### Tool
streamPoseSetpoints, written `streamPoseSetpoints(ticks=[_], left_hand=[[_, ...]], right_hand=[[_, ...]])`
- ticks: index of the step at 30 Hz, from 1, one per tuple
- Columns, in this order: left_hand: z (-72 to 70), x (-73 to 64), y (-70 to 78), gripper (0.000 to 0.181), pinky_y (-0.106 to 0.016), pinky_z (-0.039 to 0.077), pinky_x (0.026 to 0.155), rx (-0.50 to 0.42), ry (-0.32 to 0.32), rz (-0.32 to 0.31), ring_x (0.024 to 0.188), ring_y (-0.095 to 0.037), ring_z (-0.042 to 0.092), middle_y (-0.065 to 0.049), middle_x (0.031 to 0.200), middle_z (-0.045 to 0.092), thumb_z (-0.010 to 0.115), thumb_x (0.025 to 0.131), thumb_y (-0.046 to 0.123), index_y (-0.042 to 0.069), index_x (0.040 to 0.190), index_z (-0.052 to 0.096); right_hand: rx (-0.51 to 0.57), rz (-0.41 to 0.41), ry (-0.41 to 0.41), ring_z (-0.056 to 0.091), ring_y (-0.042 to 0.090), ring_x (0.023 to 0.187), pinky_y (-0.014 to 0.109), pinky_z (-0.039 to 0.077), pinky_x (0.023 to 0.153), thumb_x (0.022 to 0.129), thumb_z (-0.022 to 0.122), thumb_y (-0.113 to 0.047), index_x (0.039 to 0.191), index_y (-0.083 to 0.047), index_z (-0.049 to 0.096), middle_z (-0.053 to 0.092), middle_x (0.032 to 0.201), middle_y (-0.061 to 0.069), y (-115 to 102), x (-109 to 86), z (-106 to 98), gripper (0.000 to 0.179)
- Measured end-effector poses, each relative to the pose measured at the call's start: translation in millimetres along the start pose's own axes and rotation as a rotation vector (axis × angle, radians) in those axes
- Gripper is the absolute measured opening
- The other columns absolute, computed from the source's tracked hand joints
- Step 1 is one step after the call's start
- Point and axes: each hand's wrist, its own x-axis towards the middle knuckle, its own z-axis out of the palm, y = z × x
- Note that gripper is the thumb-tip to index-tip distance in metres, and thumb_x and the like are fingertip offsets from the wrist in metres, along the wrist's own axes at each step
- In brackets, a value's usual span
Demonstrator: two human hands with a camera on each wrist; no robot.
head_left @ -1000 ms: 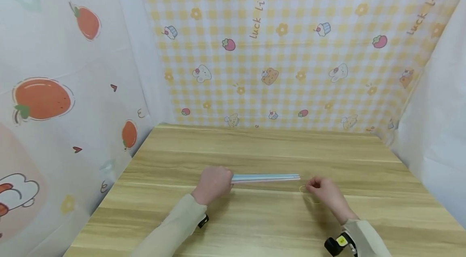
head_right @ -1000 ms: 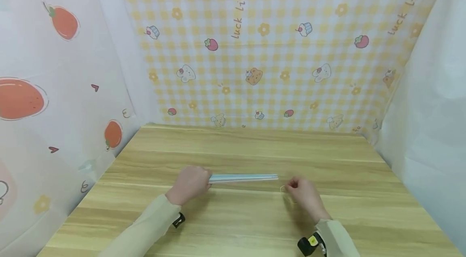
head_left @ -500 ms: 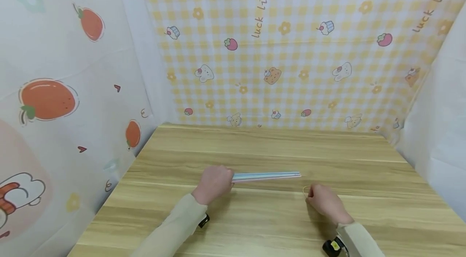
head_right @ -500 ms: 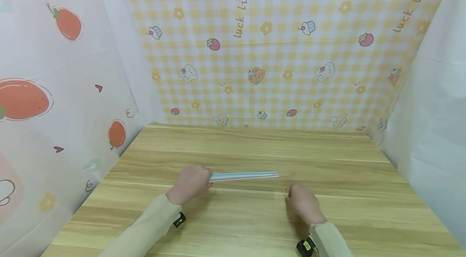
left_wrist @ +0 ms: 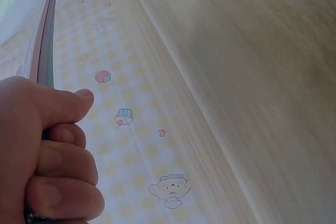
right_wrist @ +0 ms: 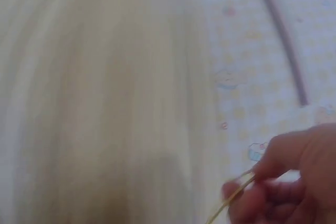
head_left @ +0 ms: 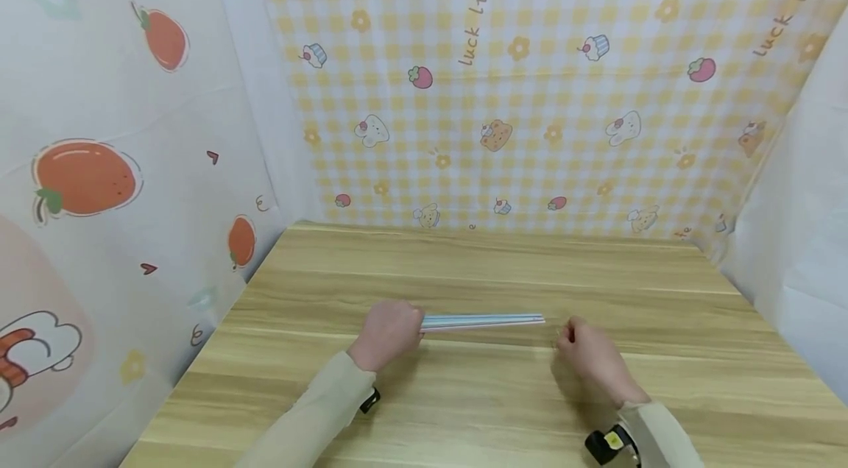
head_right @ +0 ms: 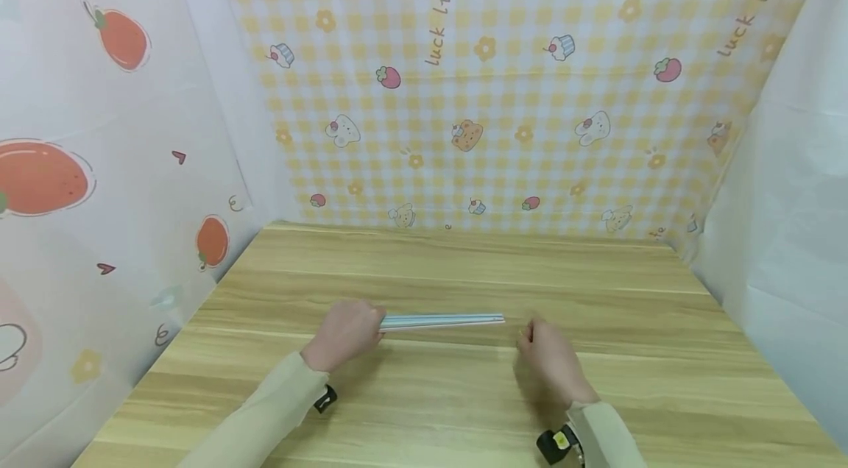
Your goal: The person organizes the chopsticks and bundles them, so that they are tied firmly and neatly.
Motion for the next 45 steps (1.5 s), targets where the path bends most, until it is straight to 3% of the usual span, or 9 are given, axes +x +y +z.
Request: streamPoseSetpoints(ticks=[7,17,25,31,34,37,42,45], left_hand=[[2.0,1.0,1.8,0.024,-0.020,0.022,0.033,0.011,0.036,0.015,0.043,-0.004,0.021,0.008,0.047,0.040,0.074,0.073,0.022,0.016,0.059,0.055],[1.5,1.0,4.8,0.028,-0.020,0.020,0.034,-0.009,0.063,0.017,0.044,-0.005,0.019,0.008,0.047,0.035,0.073,0.072,0.019,0.017,0.056,0.050],[0.3,3.4,7.2,0.031,-0.021,0.017,0.035,-0.006,0.047,-0.001,0.046,-0.005,0.017,0.009,0.048,0.029,0.071,0.073,0.018,0.018,0.055,0.046],[0.8,3.8,6.6,0.029,-0.020,0.019,0.035,-0.040,0.004,-0.011,0.045,-0.005,0.020,0.008,0.048,0.034,0.071,0.077,0.019,0.017,0.057,0.049],[0.0,4.4,5.1,0.024,-0.020,0.024,0.035,-0.064,-0.035,-0.028,0.045,-0.005,0.025,0.008,0.050,0.041,0.072,0.078,0.022,0.016,0.061,0.055],[-1.9,4.6,3.3,0.020,-0.021,0.027,0.035,-0.091,-0.055,-0.044,0.044,-0.005,0.029,0.006,0.052,0.046,0.072,0.079,0.022,0.014,0.066,0.059],[-2.5,4.4,1.5,0.023,-0.020,0.024,0.033,-0.079,0.007,-0.022,0.043,-0.005,0.025,0.007,0.049,0.042,0.072,0.075,0.020,0.015,0.061,0.054],[-1.8,5.1,1.3,0.025,-0.020,0.024,0.033,-0.054,0.014,-0.018,0.043,-0.005,0.023,0.007,0.048,0.041,0.073,0.075,0.022,0.015,0.060,0.054]], right_hand=[[0.205,-0.053,0.071,0.046,0.011,0.060,0.024,0.038,0.052,0.092,0.051,-0.006,0.086,-0.005,0.052,0.052,0.069,0.002,-13.5,2.3,-9.3,0.005],[0.247,-0.144,0.163,0.045,0.008,0.055,0.022,0.036,0.047,0.091,0.053,-0.006,0.084,-0.006,0.054,0.056,0.067,0.005,-29.7,-0.3,-7.9,0.008],[0.315,-0.168,0.083,0.045,0.006,0.056,0.022,0.038,0.049,0.095,0.053,-0.007,0.088,-0.005,0.054,0.057,0.071,0.002,-42.1,-5.8,-12.0,0.008],[0.391,-0.206,0.029,0.047,0.006,0.056,0.022,0.040,0.049,0.096,0.052,-0.008,0.087,-0.006,0.052,0.060,0.074,0.004,-41.8,-14.7,-9.1,0.010],[0.434,-0.184,-0.008,0.047,0.006,0.052,0.022,0.040,0.047,0.097,0.051,-0.008,0.088,-0.004,0.051,0.061,0.073,0.007,-37.2,-18.6,-4.4,0.010],[0.514,-0.098,-0.031,0.047,0.007,0.049,0.022,0.040,0.045,0.098,0.048,-0.007,0.090,0.000,0.051,0.061,0.069,0.007,-34.3,-21.4,3.4,0.010],[0.630,0.054,-0.025,0.047,0.010,0.047,0.022,0.040,0.045,0.099,0.044,-0.006,0.097,0.007,0.052,0.060,0.065,0.007,-32.5,-22.1,19.8,0.015],[0.602,0.022,-0.050,0.046,0.008,0.047,0.021,0.040,0.044,0.097,0.047,-0.003,0.098,0.010,0.054,0.061,0.065,0.009,-29.0,-22.0,25.5,0.015]])
